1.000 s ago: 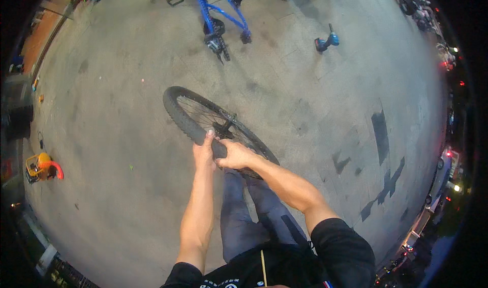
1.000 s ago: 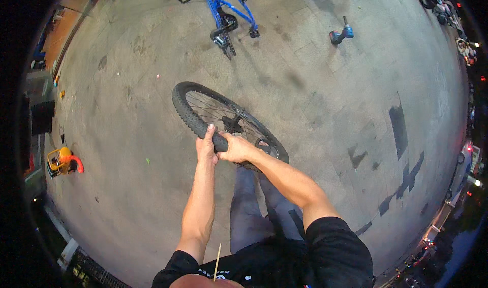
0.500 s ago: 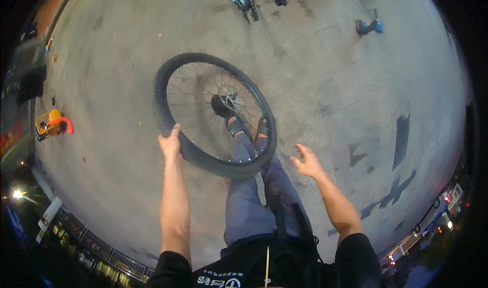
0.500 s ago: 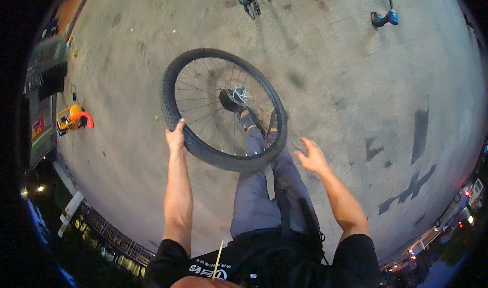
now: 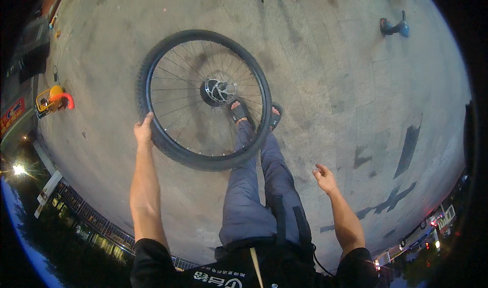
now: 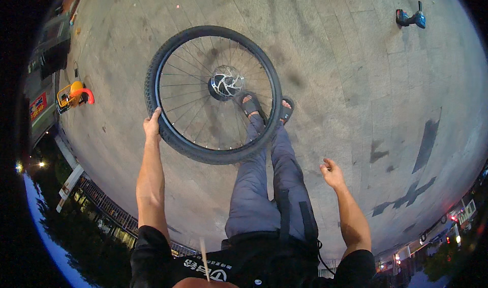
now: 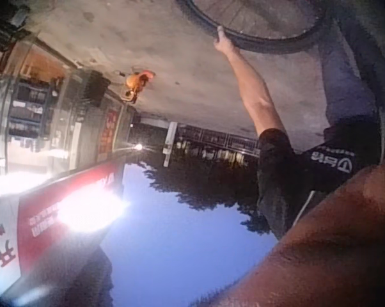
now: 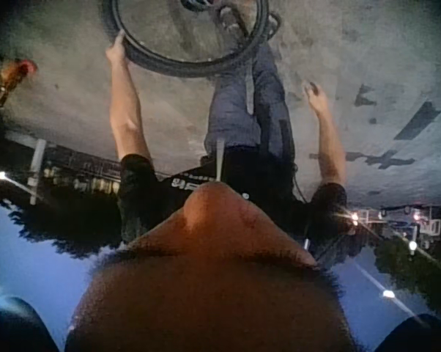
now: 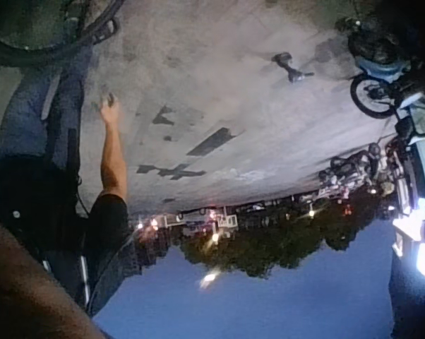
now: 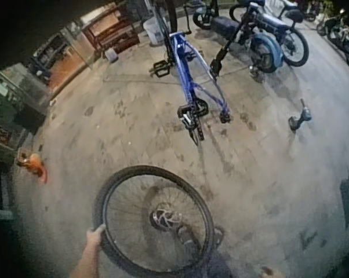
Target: The person removes the rear wheel from a blue bicycle, places it on the ground, and works on the hub and cassette area by hand. They repeatedly rotate the wheel, adjust components at the hub, and inspect the tire and spokes.
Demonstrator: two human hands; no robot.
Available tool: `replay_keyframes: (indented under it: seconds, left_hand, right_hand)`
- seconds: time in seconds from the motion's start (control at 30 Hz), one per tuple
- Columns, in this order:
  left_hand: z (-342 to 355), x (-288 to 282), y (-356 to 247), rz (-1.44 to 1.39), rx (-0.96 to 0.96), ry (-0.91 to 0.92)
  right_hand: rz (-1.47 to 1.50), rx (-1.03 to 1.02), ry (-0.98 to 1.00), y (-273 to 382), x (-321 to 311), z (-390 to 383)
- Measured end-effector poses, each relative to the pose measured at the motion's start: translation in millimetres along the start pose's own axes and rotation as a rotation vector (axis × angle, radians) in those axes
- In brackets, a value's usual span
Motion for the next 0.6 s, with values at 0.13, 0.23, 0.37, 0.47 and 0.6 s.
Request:
replay_keyframes:
  seconds: [0.13, 0.23, 0.37, 0.47, 0.6]
  left_hand:
    - [-13, 13, -12, -0.068, -0.050, 0.123]
    - [-27, 19, -25, -0.047, -0.061, 0.200]
    - [-45, 19, -45, -0.066, 0.022, 0.228]
    - [-50, 17, -58, -0.088, 0.091, 0.229]
    - [-44, 17, -60, -0.048, 0.125, 0.230]
  right_hand:
    - [-0.020, 0.008, 0.004, 20, 5, 7]
    - [0.047, -0.006, 0.013, 21, 18, 22]
    - [0.012, -0.002, 0.042, 30, 30, 31]
    - [-0.204, -0.022, 0.140, 54, 44, 25]
    - [-0.421, -0.308, 0.368, 94, 98, -4]
Point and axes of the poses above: each hand's wrist, its own z-axis towards the middle knuckle, its own x-axis out of the palm, y = z × x, the point moved 8 cm from there along z, towards the middle knuckle, and after that the axes turned 5 degrees about -y, right-handed, at the moved point
